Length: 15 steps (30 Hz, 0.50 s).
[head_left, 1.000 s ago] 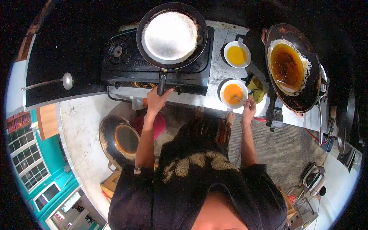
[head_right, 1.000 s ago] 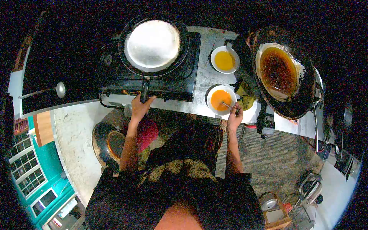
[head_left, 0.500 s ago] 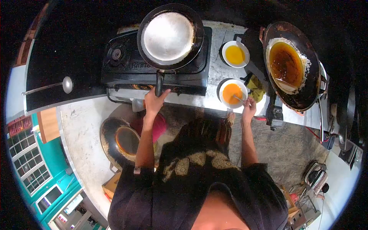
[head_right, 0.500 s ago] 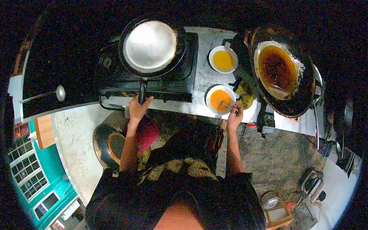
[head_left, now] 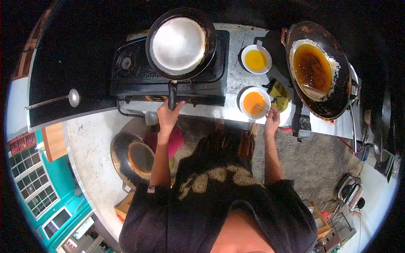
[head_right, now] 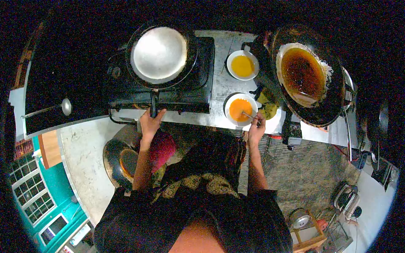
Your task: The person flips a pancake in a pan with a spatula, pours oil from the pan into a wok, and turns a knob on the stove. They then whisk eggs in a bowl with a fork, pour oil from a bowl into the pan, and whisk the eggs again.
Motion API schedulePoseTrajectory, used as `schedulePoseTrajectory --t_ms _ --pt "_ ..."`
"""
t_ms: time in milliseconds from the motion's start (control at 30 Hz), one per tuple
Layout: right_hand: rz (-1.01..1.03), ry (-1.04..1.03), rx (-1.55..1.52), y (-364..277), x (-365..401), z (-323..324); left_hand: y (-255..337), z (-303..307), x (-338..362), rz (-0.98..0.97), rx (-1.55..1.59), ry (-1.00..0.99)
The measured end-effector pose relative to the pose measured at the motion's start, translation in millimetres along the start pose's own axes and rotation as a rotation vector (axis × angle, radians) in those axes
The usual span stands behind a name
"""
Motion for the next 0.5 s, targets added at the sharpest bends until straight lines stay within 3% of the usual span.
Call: schedulePoseTrajectory --t_ms 67,500 --pt "0.011 0.015 -0.005 -2.0 -0.1 0.2 13.2 8.1 1.2 -0.146 0.002 0.083" --pt "0.012 0.008 -0.023 2.0 4.1 2.5 13.0 28.1 2.1 -0.125 -0.088 0.116"
Point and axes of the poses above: each hand's wrist, its own x-axis away from the middle knuckle, its own z-axis out of the back of the hand, y = z × x, the point moved 10 cm from there along -x, towards the middle knuckle, and after that the axes turned 11 degrees about y, right-handed, at the moved point
